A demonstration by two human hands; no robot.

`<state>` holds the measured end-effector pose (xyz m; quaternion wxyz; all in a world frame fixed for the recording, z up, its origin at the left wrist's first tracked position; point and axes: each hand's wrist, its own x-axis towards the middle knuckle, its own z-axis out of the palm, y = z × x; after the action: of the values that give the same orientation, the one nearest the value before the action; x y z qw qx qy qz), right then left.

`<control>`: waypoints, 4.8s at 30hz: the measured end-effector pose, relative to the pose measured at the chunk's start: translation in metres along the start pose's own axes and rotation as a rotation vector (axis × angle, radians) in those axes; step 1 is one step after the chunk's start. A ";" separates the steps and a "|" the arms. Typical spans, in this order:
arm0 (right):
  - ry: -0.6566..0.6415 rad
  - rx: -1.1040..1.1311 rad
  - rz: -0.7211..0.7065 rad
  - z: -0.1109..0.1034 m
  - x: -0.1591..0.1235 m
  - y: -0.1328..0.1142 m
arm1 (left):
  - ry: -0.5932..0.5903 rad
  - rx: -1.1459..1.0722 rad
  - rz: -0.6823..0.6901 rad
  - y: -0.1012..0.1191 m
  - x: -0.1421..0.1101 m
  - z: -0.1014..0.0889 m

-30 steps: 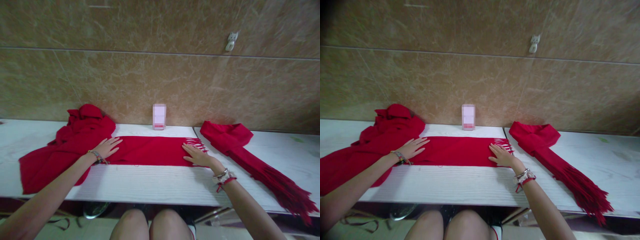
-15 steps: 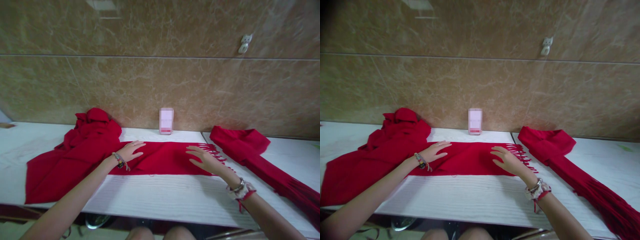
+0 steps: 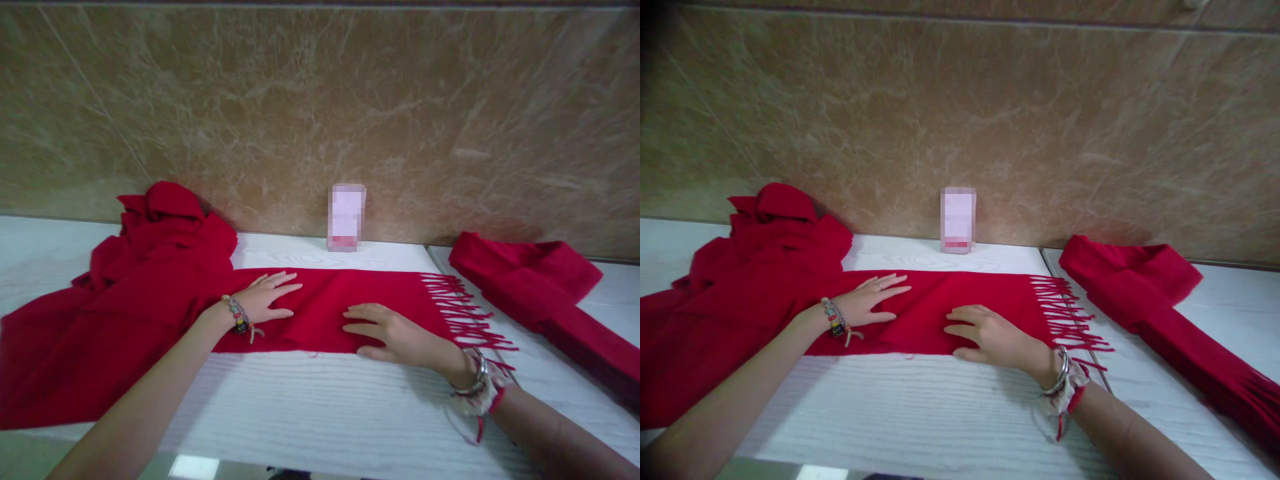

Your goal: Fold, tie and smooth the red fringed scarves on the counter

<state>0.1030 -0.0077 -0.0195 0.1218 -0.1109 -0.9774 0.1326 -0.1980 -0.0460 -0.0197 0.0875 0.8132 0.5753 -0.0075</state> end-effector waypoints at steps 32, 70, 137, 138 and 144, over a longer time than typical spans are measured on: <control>0.095 0.012 -0.087 0.002 -0.003 0.004 | 0.090 0.032 0.143 0.018 -0.013 -0.022; 0.242 -0.199 -0.215 0.003 -0.001 -0.004 | -0.065 -0.251 0.305 0.030 -0.031 -0.036; 0.114 -0.160 -0.100 -0.004 -0.004 -0.015 | -0.142 -0.295 0.234 0.024 -0.025 -0.027; 0.123 -0.162 -0.104 -0.004 -0.004 -0.015 | -0.145 -0.295 0.232 0.024 -0.025 -0.027; 0.129 -0.195 -0.145 -0.004 -0.002 -0.016 | -0.159 -0.293 0.220 0.024 -0.025 -0.027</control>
<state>0.1033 -0.0220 -0.0114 0.1826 -0.0593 -0.9812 0.0206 -0.1863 -0.0728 0.0133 0.2502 0.8466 0.4692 0.0219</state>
